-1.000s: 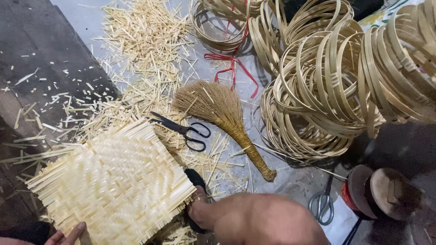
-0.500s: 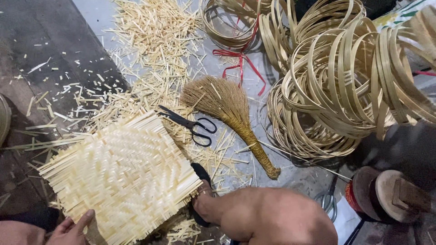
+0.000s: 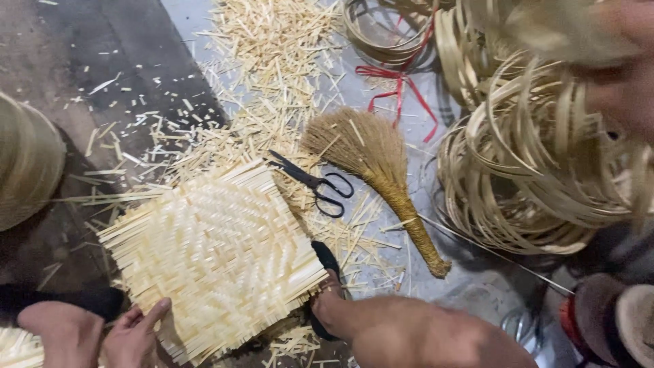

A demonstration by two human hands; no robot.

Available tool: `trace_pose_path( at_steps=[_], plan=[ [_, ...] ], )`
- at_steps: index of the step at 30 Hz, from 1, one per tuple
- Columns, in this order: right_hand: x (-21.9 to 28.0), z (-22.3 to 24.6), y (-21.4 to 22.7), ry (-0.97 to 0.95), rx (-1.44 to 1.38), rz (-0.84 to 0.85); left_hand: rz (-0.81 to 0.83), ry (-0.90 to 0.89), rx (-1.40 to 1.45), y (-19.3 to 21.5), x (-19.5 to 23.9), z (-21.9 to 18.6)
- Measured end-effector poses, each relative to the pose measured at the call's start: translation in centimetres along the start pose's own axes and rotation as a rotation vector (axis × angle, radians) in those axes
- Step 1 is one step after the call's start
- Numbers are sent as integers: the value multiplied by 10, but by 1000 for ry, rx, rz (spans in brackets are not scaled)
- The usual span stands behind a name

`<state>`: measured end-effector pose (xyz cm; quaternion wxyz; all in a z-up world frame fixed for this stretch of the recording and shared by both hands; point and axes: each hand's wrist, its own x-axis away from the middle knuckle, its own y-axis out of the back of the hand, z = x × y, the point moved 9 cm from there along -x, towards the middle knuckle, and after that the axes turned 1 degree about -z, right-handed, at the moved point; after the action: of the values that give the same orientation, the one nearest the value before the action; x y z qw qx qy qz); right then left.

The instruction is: The person sits on the floor assembling round woven bamboo trays. They press a woven bamboo sheet into a bamboo rim, trim excess strips with scissors, shape the assembly on a round wooden form, and stack the finished tray with others.

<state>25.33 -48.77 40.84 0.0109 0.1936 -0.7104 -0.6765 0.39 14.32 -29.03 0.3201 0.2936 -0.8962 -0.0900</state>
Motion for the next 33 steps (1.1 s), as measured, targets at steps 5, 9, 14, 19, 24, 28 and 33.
trace_pose_path(
  at_steps=[5, 9, 14, 19, 24, 28, 33],
  plan=[
    [32, -25, -180, 48, -66, 38, 7, -16, 112, 2, 38, -45],
    [78, -40, -349, 132, 106, 45, 12, 96, -19, 4, 67, -80],
    [115, -57, -394, -352, -227, 463, 19, 188, -288, 10, 66, -67],
    [102, -71, -357, -456, -262, 400, -26, 126, -192, 7, 72, -89],
    [98, -74, -349, -489, -586, 219, 10, 128, -85, 2, 72, -90],
    [91, -47, -329, -727, -602, 450, 5, 89, -97, 2, 86, -112],
    [104, -29, -366, -588, -603, 477, -1, 34, -104, 1, 65, -90]
  ],
)
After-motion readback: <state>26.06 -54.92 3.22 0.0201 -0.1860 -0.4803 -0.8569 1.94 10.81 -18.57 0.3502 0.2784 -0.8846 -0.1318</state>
